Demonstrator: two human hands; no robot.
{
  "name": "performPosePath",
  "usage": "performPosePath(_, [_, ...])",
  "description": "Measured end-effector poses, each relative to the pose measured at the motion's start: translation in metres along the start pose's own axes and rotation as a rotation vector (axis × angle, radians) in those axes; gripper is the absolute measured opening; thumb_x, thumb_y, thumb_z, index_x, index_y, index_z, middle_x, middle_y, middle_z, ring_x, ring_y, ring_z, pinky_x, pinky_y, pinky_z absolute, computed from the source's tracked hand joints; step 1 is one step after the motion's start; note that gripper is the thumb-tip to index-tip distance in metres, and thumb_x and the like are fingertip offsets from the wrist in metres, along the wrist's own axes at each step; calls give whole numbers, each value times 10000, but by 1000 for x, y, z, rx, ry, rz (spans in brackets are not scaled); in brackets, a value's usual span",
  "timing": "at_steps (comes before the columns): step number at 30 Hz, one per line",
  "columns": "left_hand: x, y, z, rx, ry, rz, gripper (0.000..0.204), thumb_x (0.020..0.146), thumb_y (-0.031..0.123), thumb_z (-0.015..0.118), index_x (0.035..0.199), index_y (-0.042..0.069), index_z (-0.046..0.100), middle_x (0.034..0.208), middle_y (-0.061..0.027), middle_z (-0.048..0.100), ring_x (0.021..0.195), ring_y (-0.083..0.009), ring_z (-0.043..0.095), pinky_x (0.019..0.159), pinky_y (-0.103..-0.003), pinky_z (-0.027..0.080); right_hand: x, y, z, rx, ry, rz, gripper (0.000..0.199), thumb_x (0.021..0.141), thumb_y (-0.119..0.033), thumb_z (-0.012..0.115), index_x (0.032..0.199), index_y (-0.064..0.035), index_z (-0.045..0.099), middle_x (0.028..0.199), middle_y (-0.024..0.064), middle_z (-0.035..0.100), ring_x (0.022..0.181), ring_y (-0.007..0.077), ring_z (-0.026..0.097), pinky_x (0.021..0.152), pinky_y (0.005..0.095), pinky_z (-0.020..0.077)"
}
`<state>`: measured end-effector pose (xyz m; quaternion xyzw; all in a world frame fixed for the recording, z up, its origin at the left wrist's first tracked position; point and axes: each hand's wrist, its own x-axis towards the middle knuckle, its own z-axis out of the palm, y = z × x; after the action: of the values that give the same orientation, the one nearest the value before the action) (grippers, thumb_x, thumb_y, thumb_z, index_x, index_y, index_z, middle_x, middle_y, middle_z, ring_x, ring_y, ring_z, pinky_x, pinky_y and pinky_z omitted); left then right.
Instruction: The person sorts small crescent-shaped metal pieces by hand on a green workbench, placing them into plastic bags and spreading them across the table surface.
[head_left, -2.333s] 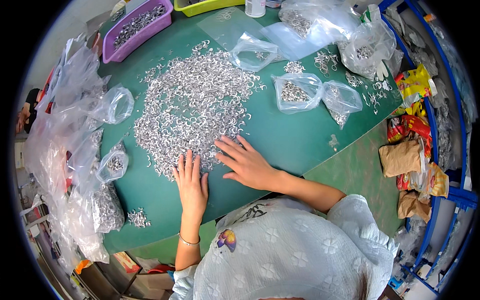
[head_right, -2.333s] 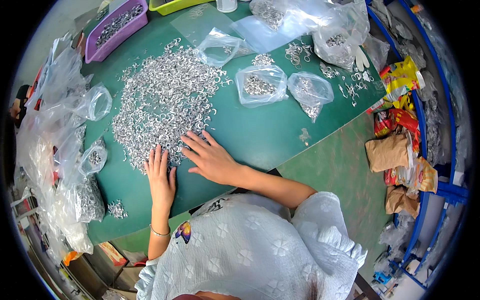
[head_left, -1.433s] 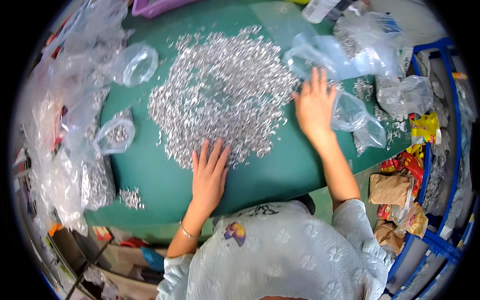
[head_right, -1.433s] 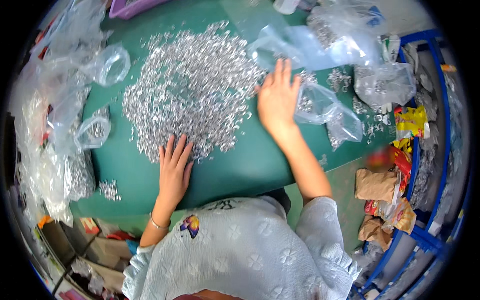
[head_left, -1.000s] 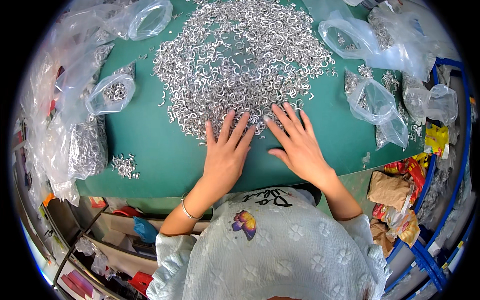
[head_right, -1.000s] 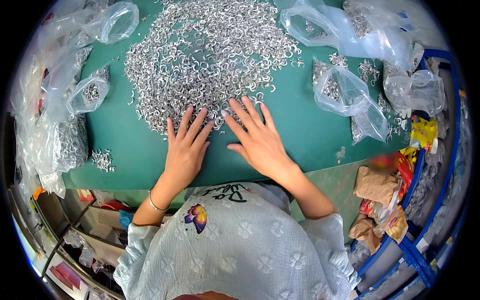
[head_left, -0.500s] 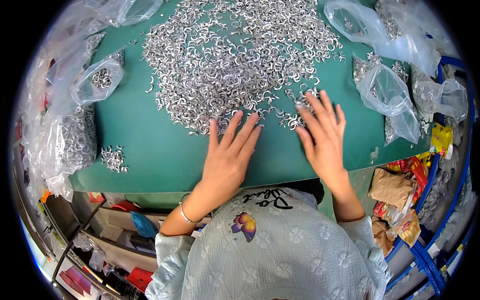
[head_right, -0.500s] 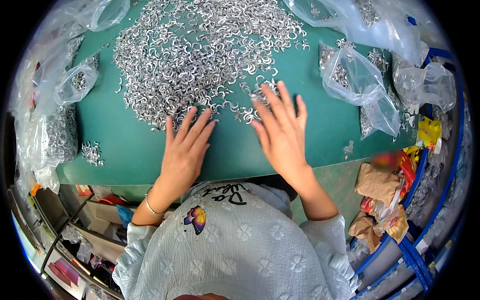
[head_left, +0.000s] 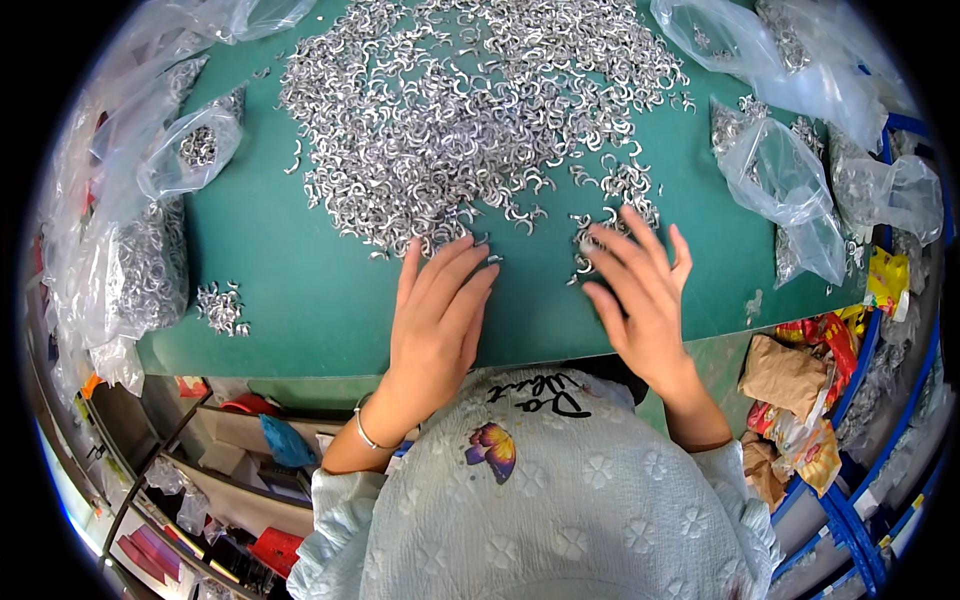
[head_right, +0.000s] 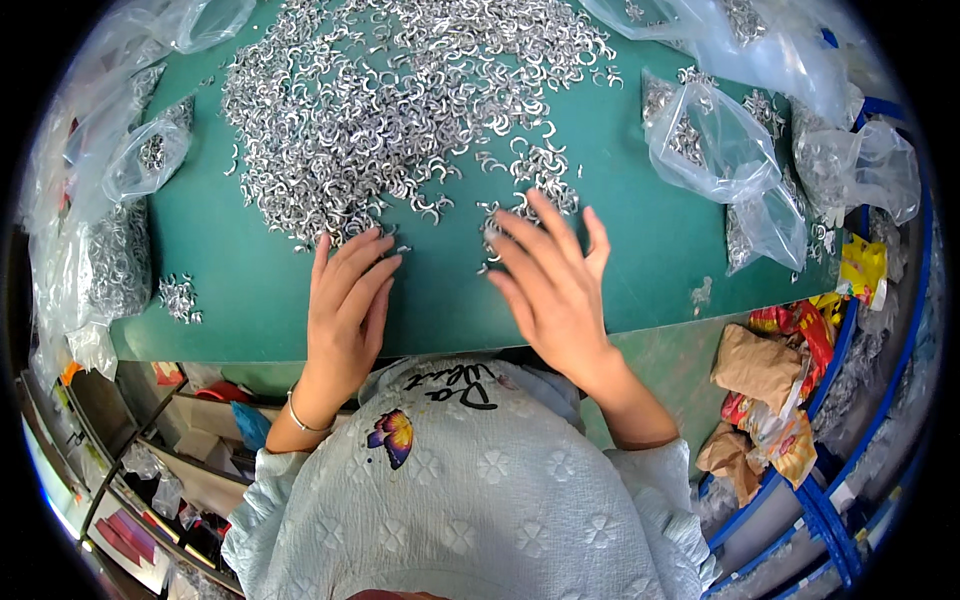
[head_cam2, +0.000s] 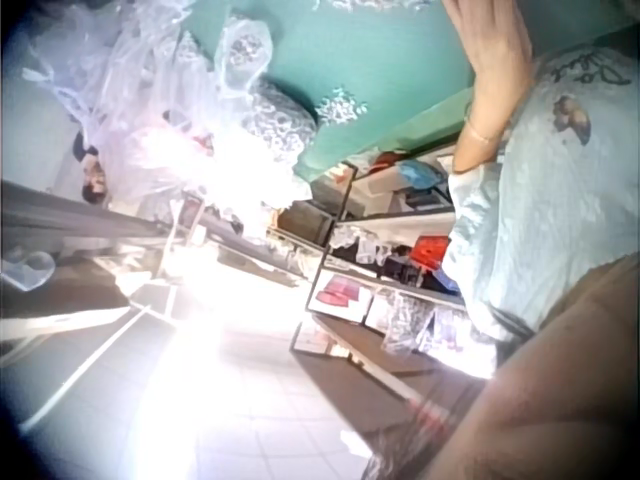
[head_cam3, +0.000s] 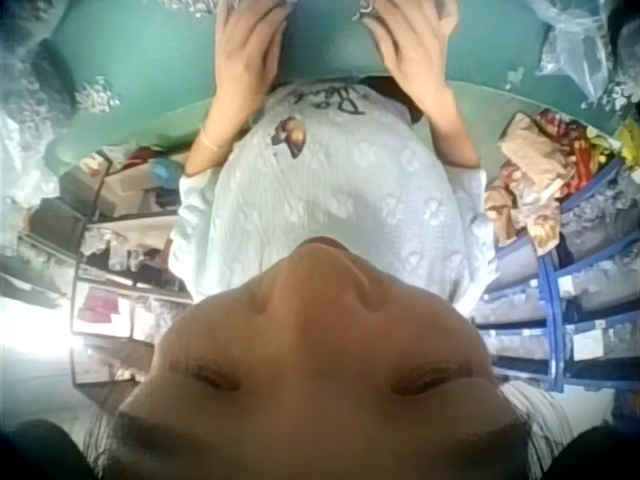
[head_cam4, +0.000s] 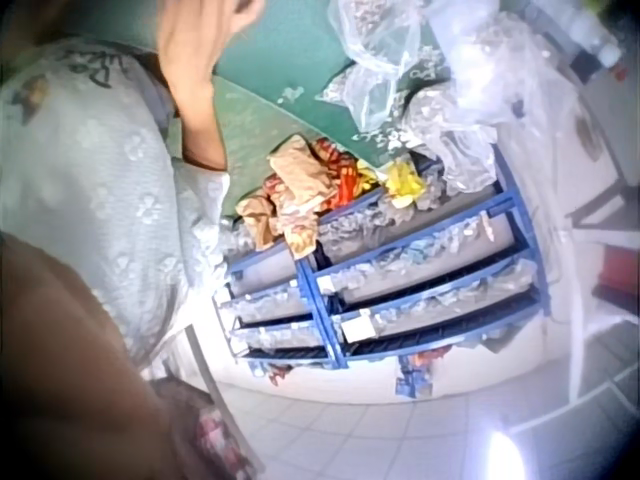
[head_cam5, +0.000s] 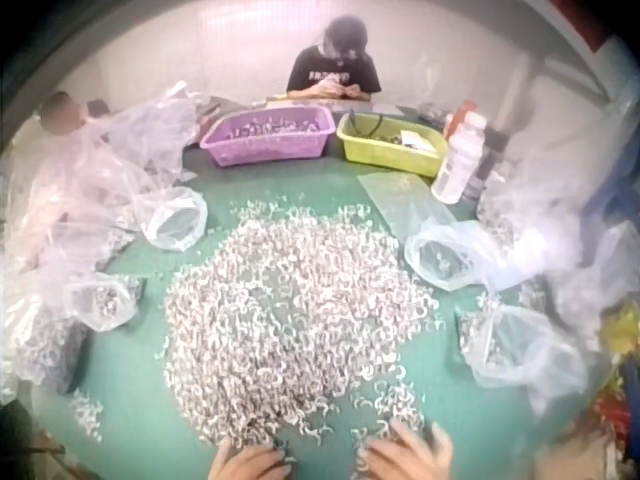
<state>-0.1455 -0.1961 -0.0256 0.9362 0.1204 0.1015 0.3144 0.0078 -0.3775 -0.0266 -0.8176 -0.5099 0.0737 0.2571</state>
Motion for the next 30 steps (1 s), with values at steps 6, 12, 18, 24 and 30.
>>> performPosePath(6, [32,15,21,136,34,-59,352,805,41,674,1154,35,623,1138,-100,541,986,-266,517,864,-401,365,35,-6,22,-25,154,6,380,776,-114,718,1142,-62,633,1219,77,557,1197,307,481,1033,538,246])
performPosePath(12, [14,13,12,73,62,-54,325,800,47,680,1121,48,628,1107,-95,530,975,-251,506,841,-389,351,48,-4,30,-22,279,-43,146,745,-80,721,875,-80,654,1046,10,609,1032,222,544,929,445,293])
performPosePath(18, [6,14,10,-1,101,-128,338,785,3,699,1113,60,635,1058,-80,561,942,-246,528,822,-363,354,38,-1,23,22,368,-37,152,726,-53,738,848,-87,655,896,-11,649,909,201,587,872,385,310])
performPosePath(24, [5,18,14,-44,119,-147,339,786,12,706,1114,58,635,1048,-82,566,948,-252,531,819,-358,353,34,3,23,127,380,-24,164,717,-18,749,839,-77,656,829,-1,668,838,187,605,816,351,327])
performPosePath(30, [-1,21,17,-63,126,-148,361,782,14,710,1131,59,632,1044,-76,577,937,-247,539,814,-354,356,29,-6,16,183,374,16,181,713,-29,759,865,-74,673,824,-11,675,855,181,604,812,364,323])
